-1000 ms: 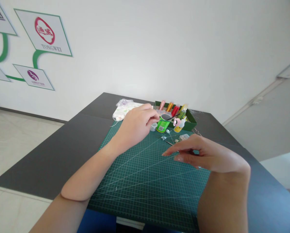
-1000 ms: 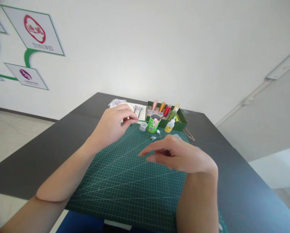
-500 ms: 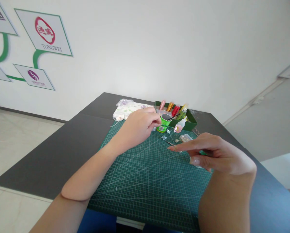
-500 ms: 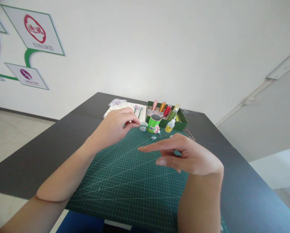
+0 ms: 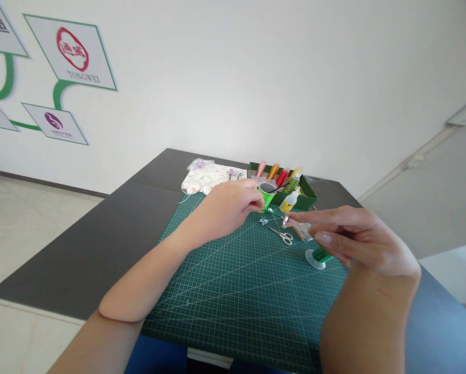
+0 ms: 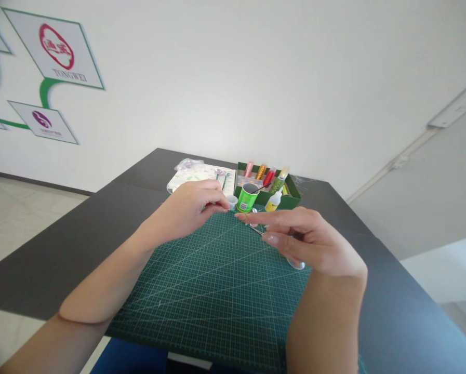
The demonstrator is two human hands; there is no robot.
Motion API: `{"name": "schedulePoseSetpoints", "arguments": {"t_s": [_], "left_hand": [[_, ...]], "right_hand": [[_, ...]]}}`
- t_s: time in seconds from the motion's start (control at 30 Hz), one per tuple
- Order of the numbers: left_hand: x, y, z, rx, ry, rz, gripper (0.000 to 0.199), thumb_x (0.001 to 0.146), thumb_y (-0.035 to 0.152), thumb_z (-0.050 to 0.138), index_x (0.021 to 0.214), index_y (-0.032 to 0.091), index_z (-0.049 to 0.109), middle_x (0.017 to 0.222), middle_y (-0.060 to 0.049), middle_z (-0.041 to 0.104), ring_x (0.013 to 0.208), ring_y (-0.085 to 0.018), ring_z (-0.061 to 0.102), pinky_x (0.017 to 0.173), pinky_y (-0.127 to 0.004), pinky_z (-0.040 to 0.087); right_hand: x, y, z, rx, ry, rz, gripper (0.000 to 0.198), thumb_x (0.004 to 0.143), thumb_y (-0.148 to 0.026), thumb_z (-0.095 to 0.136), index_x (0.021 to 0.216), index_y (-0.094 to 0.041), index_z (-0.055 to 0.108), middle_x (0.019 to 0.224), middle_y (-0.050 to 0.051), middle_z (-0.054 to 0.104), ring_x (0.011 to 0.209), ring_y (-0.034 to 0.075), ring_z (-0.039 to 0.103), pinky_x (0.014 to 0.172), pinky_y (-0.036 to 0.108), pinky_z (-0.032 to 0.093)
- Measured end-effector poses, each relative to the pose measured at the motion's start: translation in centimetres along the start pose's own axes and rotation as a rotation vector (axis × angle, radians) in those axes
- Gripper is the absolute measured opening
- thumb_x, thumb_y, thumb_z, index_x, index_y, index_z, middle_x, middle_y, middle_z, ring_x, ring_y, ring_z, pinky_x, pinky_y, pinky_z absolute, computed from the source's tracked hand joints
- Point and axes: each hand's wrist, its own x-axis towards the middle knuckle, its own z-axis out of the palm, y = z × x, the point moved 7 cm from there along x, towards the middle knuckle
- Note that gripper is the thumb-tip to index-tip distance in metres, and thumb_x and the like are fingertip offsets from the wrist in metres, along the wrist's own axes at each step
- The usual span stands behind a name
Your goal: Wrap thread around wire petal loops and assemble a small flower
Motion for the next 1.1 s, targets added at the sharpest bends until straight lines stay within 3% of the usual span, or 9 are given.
{"name": "schedulePoseSetpoints", "arguments": {"t_s": [0.23, 0.43, 0.8, 1.1], "left_hand": [[-0.1, 0.3, 0.1, -0.079, -0.025, 0.044, 0.019, 0.095, 0.008, 0.059, 0.088, 0.017, 0.075, 0.087, -0.003, 0.071, 0.081, -0.015, 0.064, 0.073, -0.029, 0.046], [-0.3, 0.7, 0.3, -0.136, -0.056, 0.079, 0.019, 0.095, 0.007, 0.06, 0.089, 0.018, 0.075, 0.092, -0.002, 0.074, 0.082, -0.014, 0.067, 0.075, -0.028, 0.048], [-0.3, 1.6, -0.1, -0.219, -0.07, 0.103, 0.02, 0.095, 0.007, 0.061, 0.089, 0.019, 0.077, 0.093, -0.003, 0.074, 0.085, -0.015, 0.068, 0.08, -0.029, 0.051], [-0.3, 1.7, -0.6, -0.242, -0.04, 0.096, 0.017, 0.095, 0.008, 0.063, 0.089, 0.019, 0.075, 0.091, -0.003, 0.073, 0.084, -0.014, 0.067, 0.08, -0.028, 0.05]], "right_hand": [[-0.3, 0.7, -1.2, 0.094, 0.185, 0.016, 0.035, 0.103, -0.033, 0.06, 0.135, -0.029, 0.072, 0.046, -0.007, 0.037, 0.04, 0.008, 0.033, 0.04, 0.026, 0.023], [0.0, 1.0, -1.8, 0.079, 0.271, 0.0, 0.035, 0.104, -0.032, 0.059, 0.135, -0.027, 0.072, 0.05, -0.007, 0.037, 0.043, 0.009, 0.034, 0.042, 0.027, 0.022], [1.2, 1.9, -1.8, 0.146, 0.323, 0.082, 0.033, 0.103, -0.035, 0.061, 0.132, -0.026, 0.073, 0.048, -0.008, 0.033, 0.044, 0.009, 0.03, 0.042, 0.026, 0.02], [2.2, 4.2, -1.7, 0.034, 0.241, 0.166, 0.04, 0.104, -0.038, 0.058, 0.139, -0.023, 0.069, 0.047, -0.009, 0.036, 0.043, 0.008, 0.03, 0.045, 0.025, 0.019]]}}
